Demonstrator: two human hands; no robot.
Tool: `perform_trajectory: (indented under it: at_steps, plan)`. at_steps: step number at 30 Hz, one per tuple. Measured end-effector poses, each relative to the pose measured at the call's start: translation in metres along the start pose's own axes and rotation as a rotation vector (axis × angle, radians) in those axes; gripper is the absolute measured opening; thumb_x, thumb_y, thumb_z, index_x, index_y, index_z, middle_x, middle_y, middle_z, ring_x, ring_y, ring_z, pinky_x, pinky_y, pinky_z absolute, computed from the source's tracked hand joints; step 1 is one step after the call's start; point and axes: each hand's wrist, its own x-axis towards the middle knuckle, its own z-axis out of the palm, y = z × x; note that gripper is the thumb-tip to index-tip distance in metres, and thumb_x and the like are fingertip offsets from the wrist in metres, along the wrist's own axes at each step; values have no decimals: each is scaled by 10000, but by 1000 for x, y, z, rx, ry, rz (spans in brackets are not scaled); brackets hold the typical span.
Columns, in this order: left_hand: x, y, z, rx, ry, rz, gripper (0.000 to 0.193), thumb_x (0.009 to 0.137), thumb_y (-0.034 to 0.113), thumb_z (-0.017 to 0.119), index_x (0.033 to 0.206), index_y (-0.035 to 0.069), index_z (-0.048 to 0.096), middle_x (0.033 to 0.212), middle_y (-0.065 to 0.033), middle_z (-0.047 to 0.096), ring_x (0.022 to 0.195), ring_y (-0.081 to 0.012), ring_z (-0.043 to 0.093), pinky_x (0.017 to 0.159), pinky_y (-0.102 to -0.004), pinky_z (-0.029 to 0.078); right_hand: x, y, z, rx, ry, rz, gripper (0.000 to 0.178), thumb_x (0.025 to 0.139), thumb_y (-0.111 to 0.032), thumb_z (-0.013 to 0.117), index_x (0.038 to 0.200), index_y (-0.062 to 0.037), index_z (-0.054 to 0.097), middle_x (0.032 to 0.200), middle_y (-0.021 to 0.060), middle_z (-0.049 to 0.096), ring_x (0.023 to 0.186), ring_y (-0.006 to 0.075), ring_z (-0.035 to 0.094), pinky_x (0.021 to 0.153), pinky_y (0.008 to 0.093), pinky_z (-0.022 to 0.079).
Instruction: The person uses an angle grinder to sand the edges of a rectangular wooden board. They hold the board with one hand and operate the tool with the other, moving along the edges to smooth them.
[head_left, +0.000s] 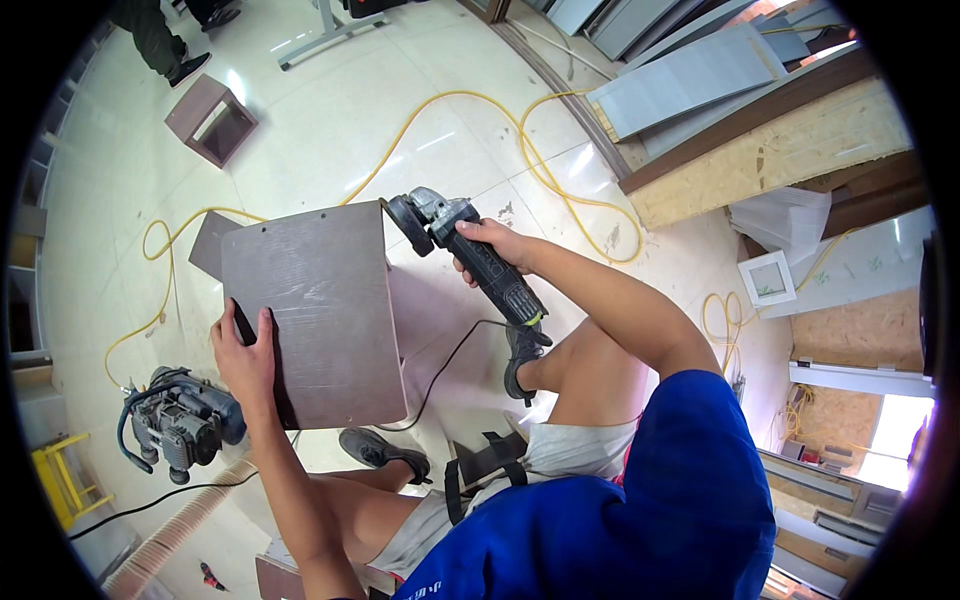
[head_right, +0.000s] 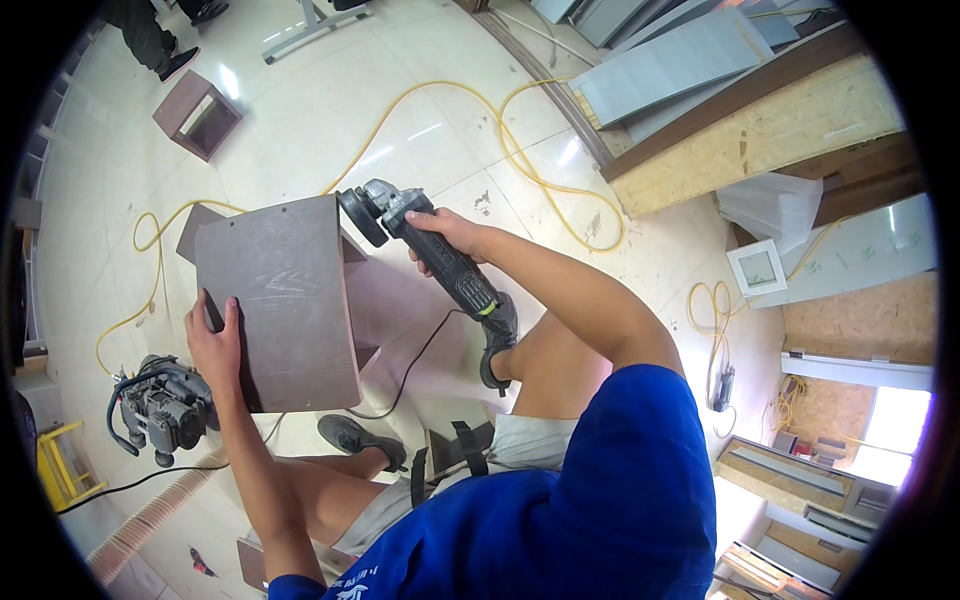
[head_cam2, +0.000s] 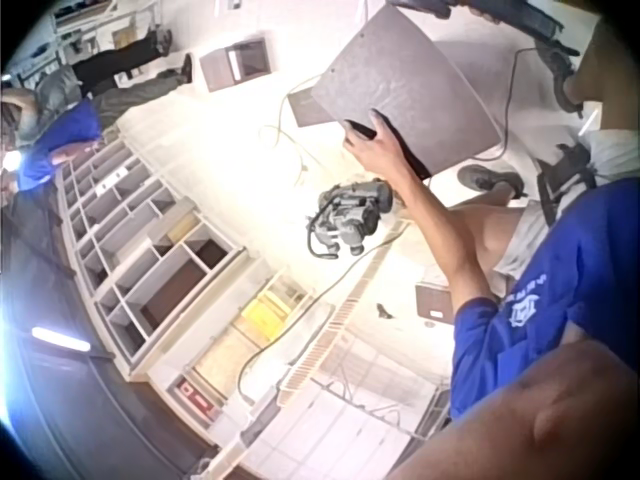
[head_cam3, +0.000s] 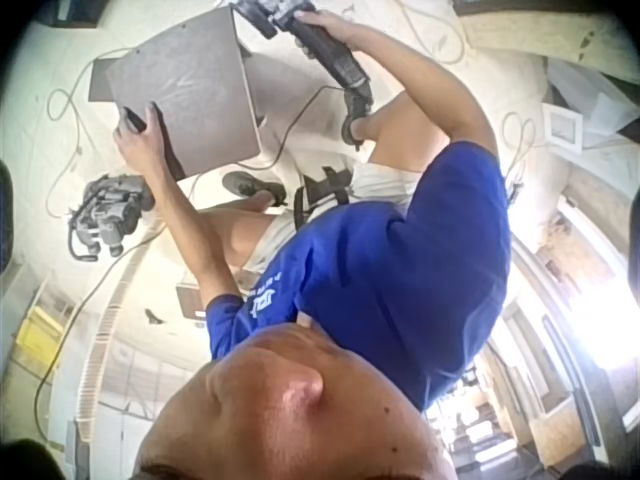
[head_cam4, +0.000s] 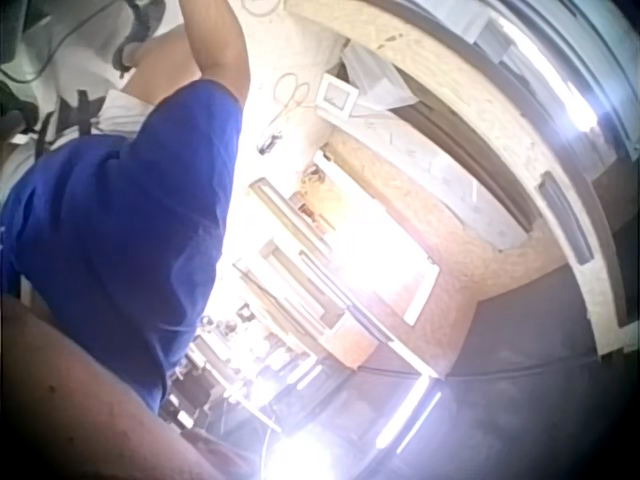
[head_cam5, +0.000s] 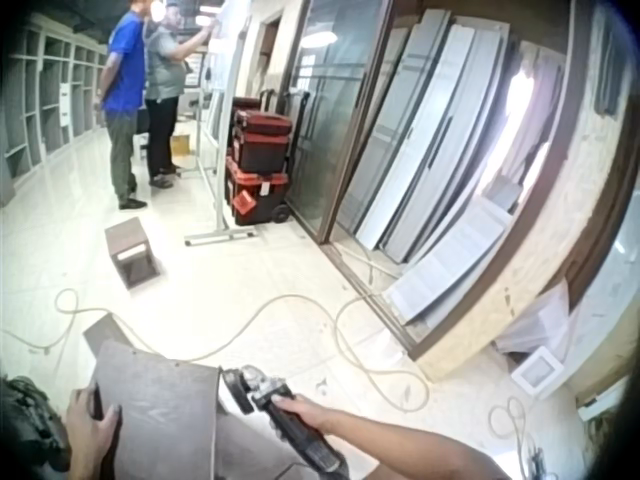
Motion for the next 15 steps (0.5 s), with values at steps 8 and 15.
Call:
perform_trajectory:
  at_steps: [8, 15]
  plan:
    - [1, -3, 4, -6, -4, 6, 591, 904, 412, 732, 1358, 53, 614, 1240, -192, 627, 1166, -370, 609, 1004, -431, 472, -5, 16, 20, 113, 66, -28, 589, 947, -560, 633, 1045, 17, 565, 831, 155, 657, 684, 247, 705, 628, 400, 624]
    - [2, -4, 4, -3, -5, -6, 596, 903, 420, 727, 1371, 70, 608, 1251, -184, 621, 1172, -361, 607, 996, -432, 476, -11, 24, 30, 169, 43, -30, 596, 955, -570, 614, 1037, 18, 561, 834, 161, 656, 685, 244, 703, 624, 393, 621]
